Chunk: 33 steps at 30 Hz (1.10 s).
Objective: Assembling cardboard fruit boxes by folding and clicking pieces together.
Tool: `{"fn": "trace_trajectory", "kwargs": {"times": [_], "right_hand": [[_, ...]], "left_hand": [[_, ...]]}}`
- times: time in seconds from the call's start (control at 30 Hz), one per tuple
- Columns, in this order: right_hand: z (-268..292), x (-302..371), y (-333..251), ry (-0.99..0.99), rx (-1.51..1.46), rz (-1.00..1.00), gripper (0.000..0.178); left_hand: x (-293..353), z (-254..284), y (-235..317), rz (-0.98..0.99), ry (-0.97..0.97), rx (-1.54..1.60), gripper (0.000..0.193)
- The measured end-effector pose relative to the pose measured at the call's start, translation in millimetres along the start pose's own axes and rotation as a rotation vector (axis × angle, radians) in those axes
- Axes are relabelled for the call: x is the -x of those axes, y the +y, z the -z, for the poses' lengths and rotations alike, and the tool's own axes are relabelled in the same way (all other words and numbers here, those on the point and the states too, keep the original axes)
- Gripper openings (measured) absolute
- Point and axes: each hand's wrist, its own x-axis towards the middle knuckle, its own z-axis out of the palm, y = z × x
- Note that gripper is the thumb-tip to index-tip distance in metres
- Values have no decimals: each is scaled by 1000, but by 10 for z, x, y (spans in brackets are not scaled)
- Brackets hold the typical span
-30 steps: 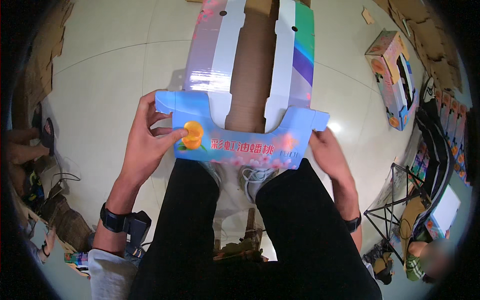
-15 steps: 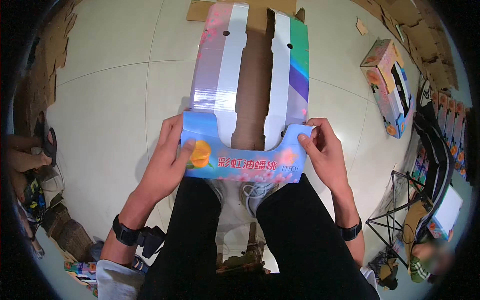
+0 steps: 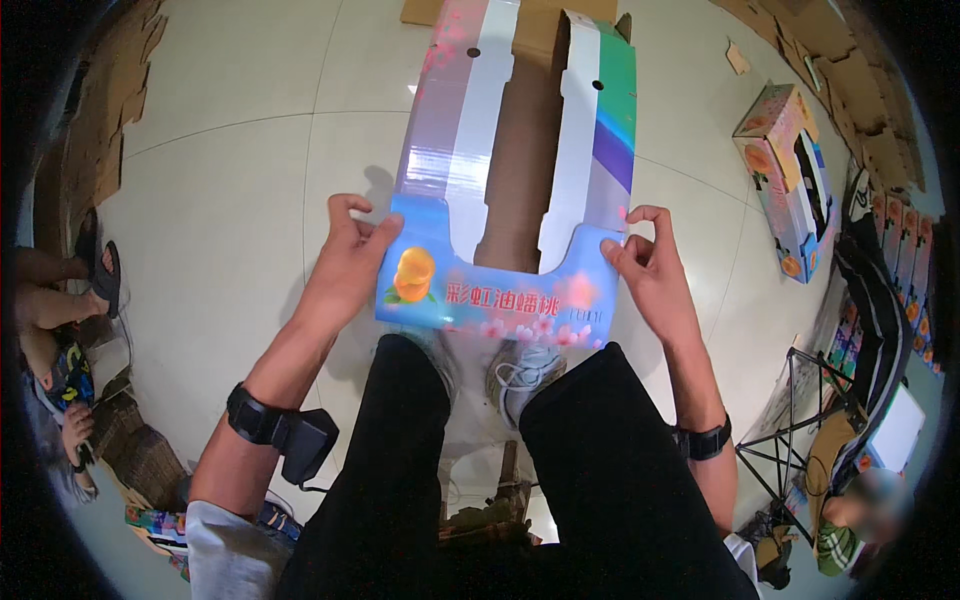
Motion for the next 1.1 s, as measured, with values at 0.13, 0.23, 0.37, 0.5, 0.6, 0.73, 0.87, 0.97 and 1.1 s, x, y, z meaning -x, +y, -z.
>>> {"fn": "trace_trajectory", "kwargs": {"times": [0.13,0.23,0.37,0.5,0.6,0.73,0.87,0.97,1.1], "right_hand": [[-147,-108,26,46,-179,-75,50],[-189,33,-97,-111,-214,-143,60],[-165,540,-465,-930,-62,20,59],[-106,616,-742,-1435,-25,249,46],[96,497,-831,-364,-283,269,42],[675,189,-862,-229,-246,285,28],[798,86,-609,57,164,461,35],[519,212,-279,-238,314,122,54],[268,495,-139,-286,399,106,54]], "left_hand": [[-60,-24,101,-294,20,-67,41],[-79,-122,217,-437,175,-306,54],[-136,-161,331,-535,401,-817,70],[-266,2,405,-542,160,-615,82],[-279,191,500,-647,169,-609,87],[-213,513,691,-830,240,-729,80],[-85,522,593,-882,117,-835,84],[-84,265,352,-773,-61,-848,91],[-333,-26,189,-852,86,-877,90]]}}
